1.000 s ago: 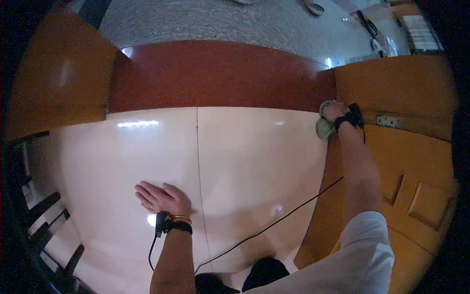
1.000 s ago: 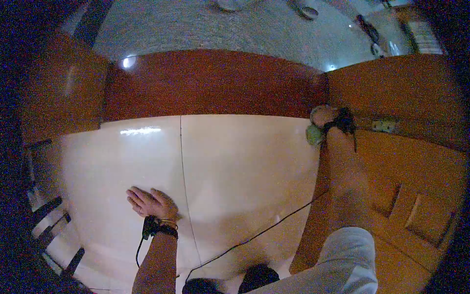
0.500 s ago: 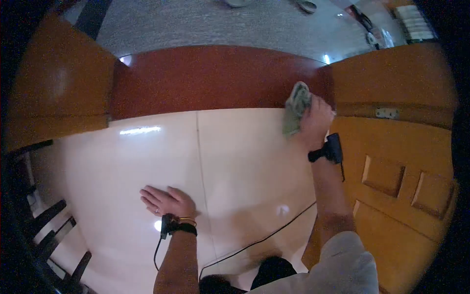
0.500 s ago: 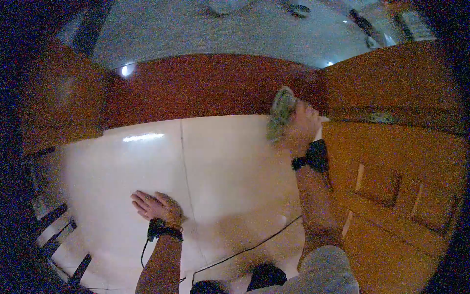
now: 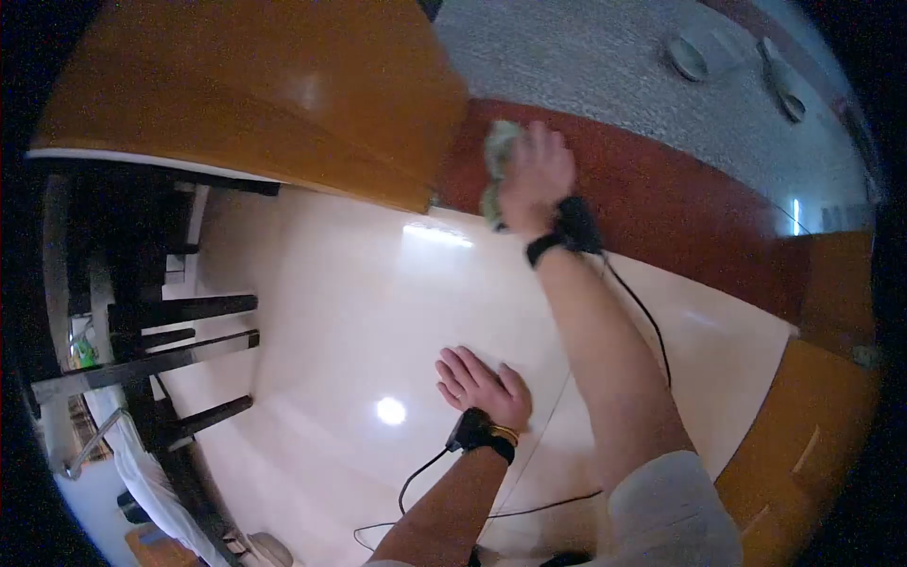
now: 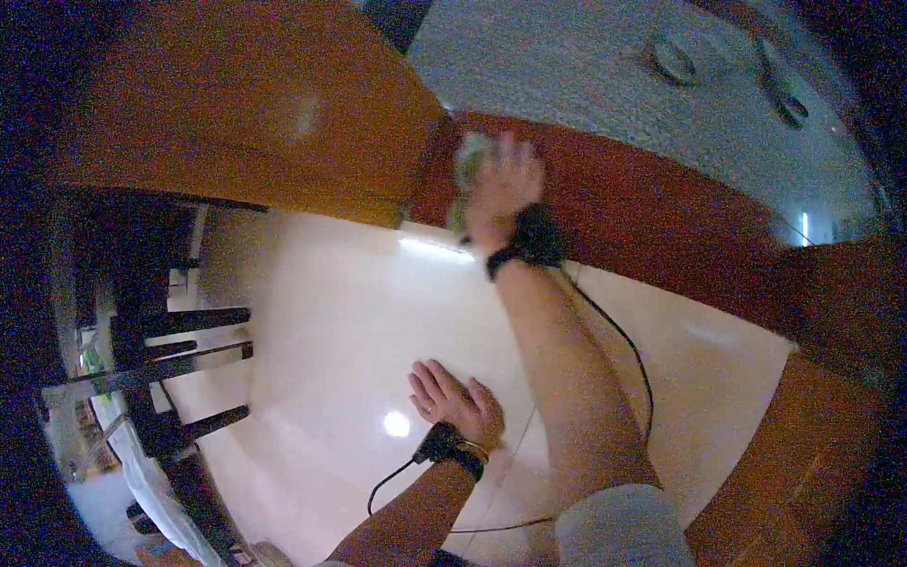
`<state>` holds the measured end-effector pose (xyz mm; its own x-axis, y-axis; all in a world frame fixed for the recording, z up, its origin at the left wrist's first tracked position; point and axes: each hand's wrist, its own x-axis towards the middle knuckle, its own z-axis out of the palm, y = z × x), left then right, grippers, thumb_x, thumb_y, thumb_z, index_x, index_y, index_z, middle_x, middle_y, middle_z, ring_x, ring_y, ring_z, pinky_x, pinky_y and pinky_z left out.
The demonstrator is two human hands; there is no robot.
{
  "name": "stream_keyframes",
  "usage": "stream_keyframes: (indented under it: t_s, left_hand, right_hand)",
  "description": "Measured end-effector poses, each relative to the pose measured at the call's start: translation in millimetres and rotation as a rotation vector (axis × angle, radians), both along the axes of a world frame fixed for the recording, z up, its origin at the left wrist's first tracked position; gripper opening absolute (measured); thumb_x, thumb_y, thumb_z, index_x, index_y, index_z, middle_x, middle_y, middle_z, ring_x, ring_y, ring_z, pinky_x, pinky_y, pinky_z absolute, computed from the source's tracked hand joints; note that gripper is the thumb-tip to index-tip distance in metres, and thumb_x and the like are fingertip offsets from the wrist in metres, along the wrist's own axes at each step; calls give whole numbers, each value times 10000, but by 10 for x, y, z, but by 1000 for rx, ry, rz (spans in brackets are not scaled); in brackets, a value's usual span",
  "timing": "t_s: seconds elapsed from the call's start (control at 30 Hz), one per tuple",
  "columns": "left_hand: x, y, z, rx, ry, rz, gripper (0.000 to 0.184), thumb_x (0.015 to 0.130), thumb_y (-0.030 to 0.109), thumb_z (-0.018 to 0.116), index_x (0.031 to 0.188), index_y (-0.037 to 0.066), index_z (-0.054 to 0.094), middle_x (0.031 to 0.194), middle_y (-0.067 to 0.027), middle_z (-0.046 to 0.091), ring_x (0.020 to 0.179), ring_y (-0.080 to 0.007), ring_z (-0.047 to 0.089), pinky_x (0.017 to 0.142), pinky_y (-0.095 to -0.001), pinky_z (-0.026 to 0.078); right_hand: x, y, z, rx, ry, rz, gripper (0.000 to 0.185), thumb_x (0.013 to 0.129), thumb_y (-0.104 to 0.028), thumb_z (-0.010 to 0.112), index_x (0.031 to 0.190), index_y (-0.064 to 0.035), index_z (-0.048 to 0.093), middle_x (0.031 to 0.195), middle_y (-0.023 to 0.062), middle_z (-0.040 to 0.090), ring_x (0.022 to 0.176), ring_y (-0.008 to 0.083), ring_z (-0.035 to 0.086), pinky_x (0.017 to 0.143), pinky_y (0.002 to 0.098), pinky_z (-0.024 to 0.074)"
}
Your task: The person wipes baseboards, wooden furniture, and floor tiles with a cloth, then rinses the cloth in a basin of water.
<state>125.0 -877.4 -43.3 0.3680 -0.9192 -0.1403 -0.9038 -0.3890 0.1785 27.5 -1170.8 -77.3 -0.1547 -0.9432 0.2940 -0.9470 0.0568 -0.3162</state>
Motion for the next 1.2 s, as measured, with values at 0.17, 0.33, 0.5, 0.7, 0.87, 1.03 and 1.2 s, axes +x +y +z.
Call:
stream_keyframes:
  t_s: [0.17,0.33,0.5,0.7,0.87,1.03,1.2]
  left_hand:
    - [7,34,-45,-15,-9,-16,820,904,359,521,1529,-123,298,1600,-374,258,1488,-571,205,1182,-695,123]
    - [7,-6,11,39,3,5,830,901,352,520,1539,-120,279,1612,-371,232,1505,-559,174,1194,-682,108]
    - [-26,-25,29,12,-25,-20,815,923,352,495,1546,-119,263,1616,-369,226,1509,-558,163,1201,-674,106]
    - [-36,-46,33,-35,-36,-54,779,957,361,469,1543,-115,283,1600,-382,248,1489,-576,184,1194,-680,118]
    - [-34,-32,44,-32,-66,-69,785,974,373,447,1555,-117,249,1612,-378,225,1501,-571,164,1191,-688,108]
    - [-69,-63,111,-48,-121,-112,733,1022,379,397,1527,-139,280,1588,-400,250,1472,-589,208,1195,-677,151]
    - [-69,-77,146,15,-82,-70,750,1025,398,387,1550,-119,248,1605,-383,230,1487,-575,185,1203,-669,128]
  right_hand:
    - [742,68,50,-4,-158,132,499,934,-220,546,1399,-39,572,1485,183,462,1375,395,416,1124,556,321]
    - [332,21,210,116,-41,423,437,873,-176,579,1286,-59,662,1312,160,522,1231,345,475,992,499,380]
    - [109,-756,308,146,-122,203,353,907,-145,545,1225,-61,675,1213,181,535,1198,361,487,964,512,399]
    - [-546,-665,191,152,-107,48,316,987,-219,518,1205,-59,681,1277,204,578,1218,396,544,992,510,457]
    - [-3157,330,112,221,477,-393,332,895,-116,622,1214,-143,708,1278,123,665,963,374,707,802,488,590]
    - [-6063,1915,-247,454,641,-696,353,1033,-180,461,1307,-88,665,1140,148,714,938,339,696,762,457,578]
    - [-5699,2344,-489,-206,320,-405,426,1059,-289,461,1403,-66,576,1218,158,658,1044,349,627,892,472,505]
